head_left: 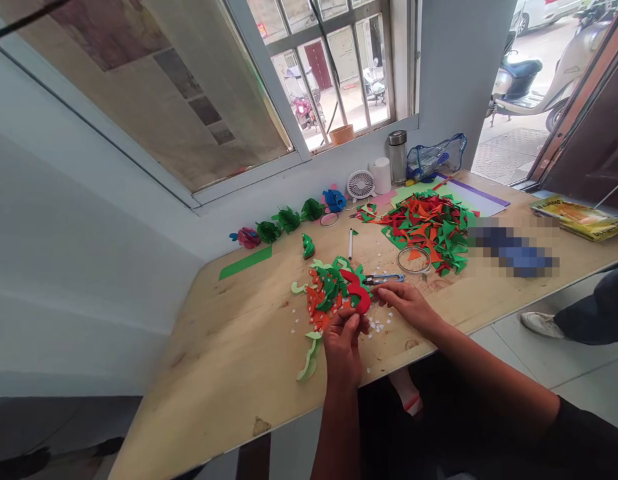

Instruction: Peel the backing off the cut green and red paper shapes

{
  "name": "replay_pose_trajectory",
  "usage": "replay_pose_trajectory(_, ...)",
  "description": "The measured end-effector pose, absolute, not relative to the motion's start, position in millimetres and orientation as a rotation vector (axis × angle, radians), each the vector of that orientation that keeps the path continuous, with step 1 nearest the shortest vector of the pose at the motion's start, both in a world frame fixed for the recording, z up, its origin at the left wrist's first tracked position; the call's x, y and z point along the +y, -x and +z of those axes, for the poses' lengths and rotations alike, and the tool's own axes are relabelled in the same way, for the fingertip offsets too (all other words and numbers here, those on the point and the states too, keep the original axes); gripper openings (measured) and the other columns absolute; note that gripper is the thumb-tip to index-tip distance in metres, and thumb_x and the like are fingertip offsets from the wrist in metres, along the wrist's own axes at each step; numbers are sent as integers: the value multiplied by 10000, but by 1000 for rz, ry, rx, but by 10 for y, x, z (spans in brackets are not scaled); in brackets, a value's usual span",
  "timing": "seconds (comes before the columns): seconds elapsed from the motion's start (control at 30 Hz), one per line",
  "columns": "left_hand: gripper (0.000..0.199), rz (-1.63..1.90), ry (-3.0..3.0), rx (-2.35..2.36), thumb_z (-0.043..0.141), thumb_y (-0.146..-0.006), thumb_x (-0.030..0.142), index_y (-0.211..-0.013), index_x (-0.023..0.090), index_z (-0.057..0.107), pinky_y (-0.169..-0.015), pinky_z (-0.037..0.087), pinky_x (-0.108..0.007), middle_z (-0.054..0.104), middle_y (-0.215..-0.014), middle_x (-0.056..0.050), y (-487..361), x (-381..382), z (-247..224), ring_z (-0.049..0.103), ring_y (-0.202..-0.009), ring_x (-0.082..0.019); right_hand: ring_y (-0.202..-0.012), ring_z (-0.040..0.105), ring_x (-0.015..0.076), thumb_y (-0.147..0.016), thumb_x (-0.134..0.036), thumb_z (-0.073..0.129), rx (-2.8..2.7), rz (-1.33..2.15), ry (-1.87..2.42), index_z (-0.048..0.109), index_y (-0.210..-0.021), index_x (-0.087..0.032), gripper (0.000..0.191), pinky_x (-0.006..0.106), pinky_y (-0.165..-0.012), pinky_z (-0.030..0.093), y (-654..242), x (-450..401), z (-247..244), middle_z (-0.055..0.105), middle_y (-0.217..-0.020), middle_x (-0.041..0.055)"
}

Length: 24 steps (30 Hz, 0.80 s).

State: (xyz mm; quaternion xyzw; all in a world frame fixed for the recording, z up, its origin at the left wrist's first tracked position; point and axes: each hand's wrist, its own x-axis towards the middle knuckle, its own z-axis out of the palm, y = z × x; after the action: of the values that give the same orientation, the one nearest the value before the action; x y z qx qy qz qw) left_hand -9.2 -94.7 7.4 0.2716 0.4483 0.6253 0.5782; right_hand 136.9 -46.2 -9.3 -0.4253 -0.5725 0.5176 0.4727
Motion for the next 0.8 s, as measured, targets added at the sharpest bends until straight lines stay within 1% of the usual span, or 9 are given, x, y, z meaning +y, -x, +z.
replay_pose_trajectory(0.07, 149, 1454, -652, 1040, 717, -612, 247, -705, 157, 642, -549, 418, -214, 618, -587, 9, 80, -949, 60, 541, -537, -89, -627, 582, 143, -853, -406, 497, -1380, 1391, 988, 660, -731, -169, 312, 254, -590, 452, -1329, -507, -76, 652, -663, 18)
replay_pose_trajectory(0.17, 155, 1430, -670, 1057, 710, -618, 253, -709, 152, 636, -530, 407, -212, 604, -563, 10, 77, -947, 22, 532, -525, -92, -584, 548, 128, -870, -435, 470, -1371, 1430, 976, 632, -685, -165, 364, 244, -562, 432, -1300, -560, -48, 612, -612, 7)
replay_pose_trajectory(0.3, 180, 1414, -674, 1128, 708, -619, 265, -720, 142, 624, -506, 403, -206, 604, -555, 6, 100, -931, -40, 523, -512, -91, -594, 541, 121, -819, -414, 553, -1350, 1432, 966, 630, -760, -167, 266, 241, -574, 427, -1274, -585, -11, 614, -648, -8)
replay_pose_trajectory(0.37, 195, 1422, -694, 1184, 705, -619, 274, -731, 138, 620, -499, 408, -207, 612, -564, 2, 114, -920, -69, 516, -498, -88, -594, 536, 120, -801, -374, 575, -1389, 1391, 988, 624, -776, -165, 216, 235, -561, 414, -1256, -586, 3, 612, -657, -12)
replay_pose_trajectory(0.57, 220, 1425, -812, 1332, 697, -616, 313, -724, 136, 621, -470, 418, -213, 621, -570, -11, 118, -912, -110, 542, -489, -108, -631, 548, 126, -798, -241, 523, -1551, 1140, 1152, 635, -778, -167, 136, 221, -562, 401, -1216, -593, -22, 633, -674, -4)
replay_pose_trajectory(0.7, 198, 1422, -853, 1355, 689, -618, 298, -713, 136, 626, -466, 422, -209, 611, -552, -4, 108, -928, -110, 536, -482, -105, -549, 483, 112, -799, -234, 517, -1609, 1034, 1181, 624, -742, -175, 134, 215, -507, 358, -1204, -590, -74, 562, -572, -32)
replay_pose_trajectory(0.8, 194, 1413, -847, 1339, 694, -616, 291, -715, 135, 633, -477, 436, -209, 623, -563, -9, 112, -945, -109, 550, -499, -107, -534, 456, 112, -810, -246, 494, -1619, 997, 1182, 620, -739, -174, 162, 221, -508, 349, -1197, -592, -89, 534, -552, -33)
